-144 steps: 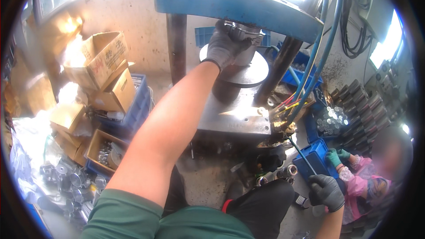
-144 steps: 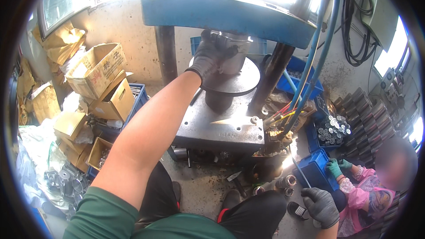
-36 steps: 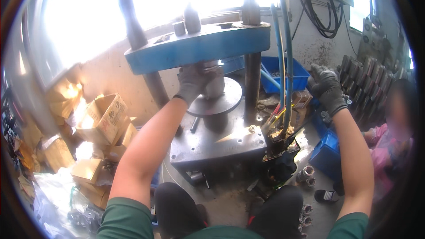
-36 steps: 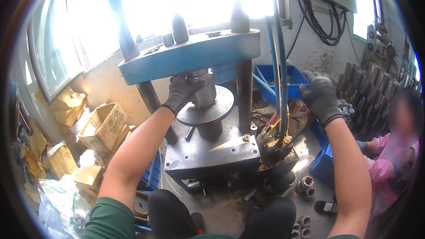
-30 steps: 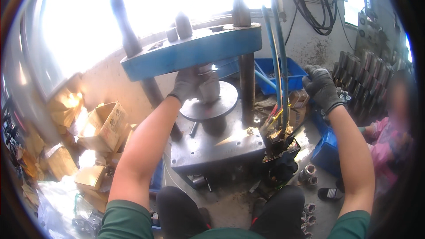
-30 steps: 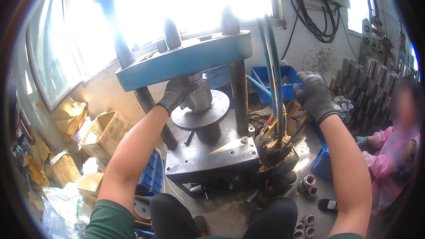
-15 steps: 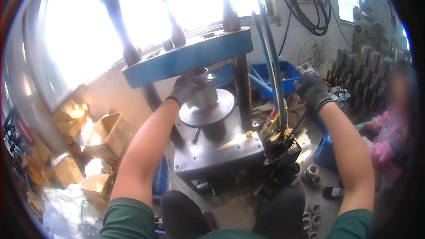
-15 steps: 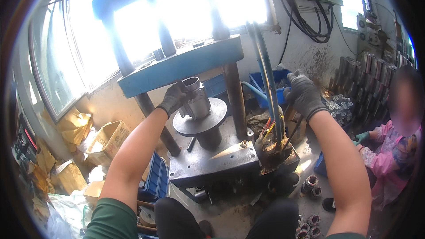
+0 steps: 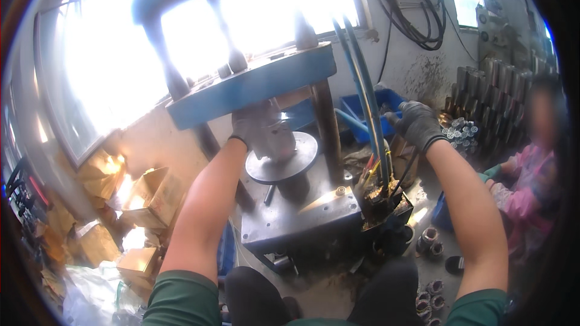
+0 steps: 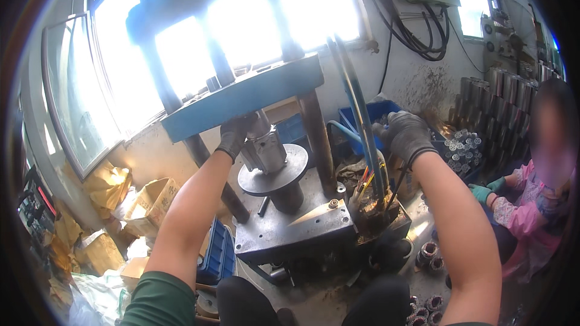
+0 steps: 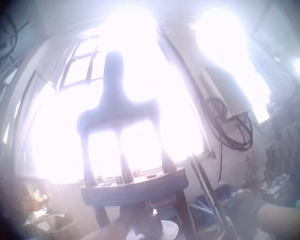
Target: Insert a copper wire stator into a metal motor housing using a hydraulic press.
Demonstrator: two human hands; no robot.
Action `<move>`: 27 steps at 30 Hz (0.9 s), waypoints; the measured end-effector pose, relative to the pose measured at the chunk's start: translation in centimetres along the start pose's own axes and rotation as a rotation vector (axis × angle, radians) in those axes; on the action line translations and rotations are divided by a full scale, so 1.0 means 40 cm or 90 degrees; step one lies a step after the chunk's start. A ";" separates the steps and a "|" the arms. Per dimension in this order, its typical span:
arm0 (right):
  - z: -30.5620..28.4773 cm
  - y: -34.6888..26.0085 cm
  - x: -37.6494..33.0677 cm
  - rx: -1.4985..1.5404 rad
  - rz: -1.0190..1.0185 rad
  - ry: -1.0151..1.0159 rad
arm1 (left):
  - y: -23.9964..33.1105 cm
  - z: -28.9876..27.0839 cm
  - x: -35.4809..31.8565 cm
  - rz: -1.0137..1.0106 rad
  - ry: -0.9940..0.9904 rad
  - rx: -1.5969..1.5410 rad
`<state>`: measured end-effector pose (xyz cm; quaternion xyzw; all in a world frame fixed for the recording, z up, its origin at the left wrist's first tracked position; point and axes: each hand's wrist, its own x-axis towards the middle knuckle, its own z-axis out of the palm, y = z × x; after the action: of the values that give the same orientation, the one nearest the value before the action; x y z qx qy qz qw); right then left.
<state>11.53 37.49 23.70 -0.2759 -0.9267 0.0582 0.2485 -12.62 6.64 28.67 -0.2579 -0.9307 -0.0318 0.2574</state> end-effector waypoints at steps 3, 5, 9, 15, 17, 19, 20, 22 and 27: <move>-0.005 -0.001 0.001 -0.028 -0.022 -0.009 | -0.074 0.059 0.027 -0.032 0.029 -0.122; 0.004 0.000 0.006 -0.048 -0.044 0.039 | -0.100 0.084 0.042 -0.027 0.050 -0.109; 0.018 0.006 0.015 -0.035 -0.051 0.072 | -0.107 0.119 0.047 -0.107 0.105 -0.426; -0.014 0.001 -0.009 -0.038 -0.018 -0.003 | -0.097 0.088 0.090 -0.108 0.119 -0.224; -0.023 -0.015 -0.014 -0.030 -0.017 0.013 | -0.196 0.155 0.125 -0.118 0.161 -0.356; -0.034 -0.029 -0.024 -0.015 -0.018 0.013 | -0.244 0.179 0.109 -0.127 0.196 -0.492; -0.031 -0.024 -0.028 -0.006 -0.010 0.013 | -0.231 0.173 0.076 -0.138 0.221 -0.443; -0.019 -0.002 -0.021 0.002 -0.020 0.019 | -0.209 0.145 -0.019 -0.159 0.232 -0.392; 0.008 0.036 -0.018 0.046 -0.060 0.030 | -0.226 0.135 -0.321 0.036 0.316 -0.870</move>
<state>12.59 38.33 22.77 -0.2244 -0.9297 0.0734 0.2828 -10.19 -6.09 18.30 -0.3700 -0.6101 -0.6571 0.2431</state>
